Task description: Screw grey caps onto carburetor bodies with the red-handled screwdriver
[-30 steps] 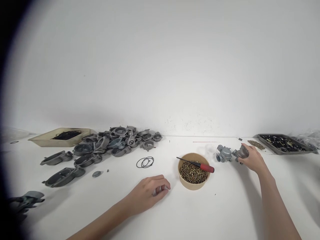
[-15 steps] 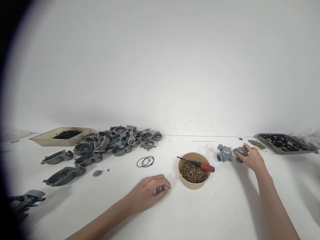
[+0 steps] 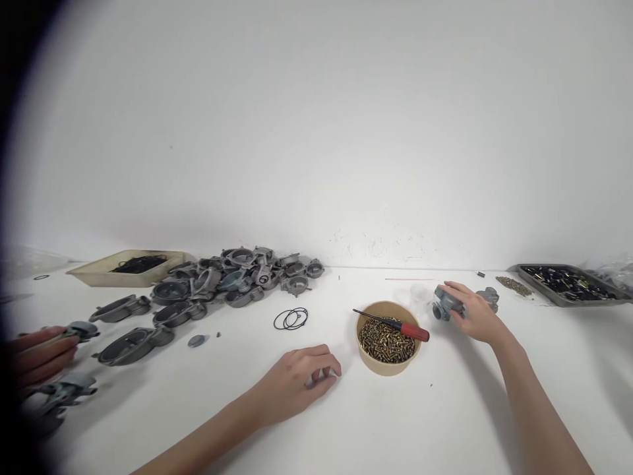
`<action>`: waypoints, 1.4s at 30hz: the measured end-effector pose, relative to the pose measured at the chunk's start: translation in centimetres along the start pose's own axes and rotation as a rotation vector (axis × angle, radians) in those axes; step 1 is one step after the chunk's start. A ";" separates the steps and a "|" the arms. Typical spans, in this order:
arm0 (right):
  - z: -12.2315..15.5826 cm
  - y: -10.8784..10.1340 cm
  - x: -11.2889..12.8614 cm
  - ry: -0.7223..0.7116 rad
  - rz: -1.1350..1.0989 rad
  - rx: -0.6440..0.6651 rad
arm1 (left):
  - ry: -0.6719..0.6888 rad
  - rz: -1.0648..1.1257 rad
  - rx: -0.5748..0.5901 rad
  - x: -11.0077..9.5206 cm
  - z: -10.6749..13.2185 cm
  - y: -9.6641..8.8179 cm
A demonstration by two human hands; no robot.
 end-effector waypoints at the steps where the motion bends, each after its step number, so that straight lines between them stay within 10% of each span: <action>1: -0.1 0.2 -0.2 0.006 0.004 0.010 | 0.001 -0.002 0.004 0.0 0.0 0.0; 42: -0.4 -0.4 -4.4 0.293 0.144 -0.126 | -0.032 -0.103 0.078 -0.6 0.1 -0.5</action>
Point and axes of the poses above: each hand's wrist, its own z-axis away from the middle knuckle, its own y-axis out of the palm, x = y × z, the point moved 7 cm from there along -z, towards the middle knuckle, and after that the axes turned 15 degrees about -z, right-handed, at the moved point
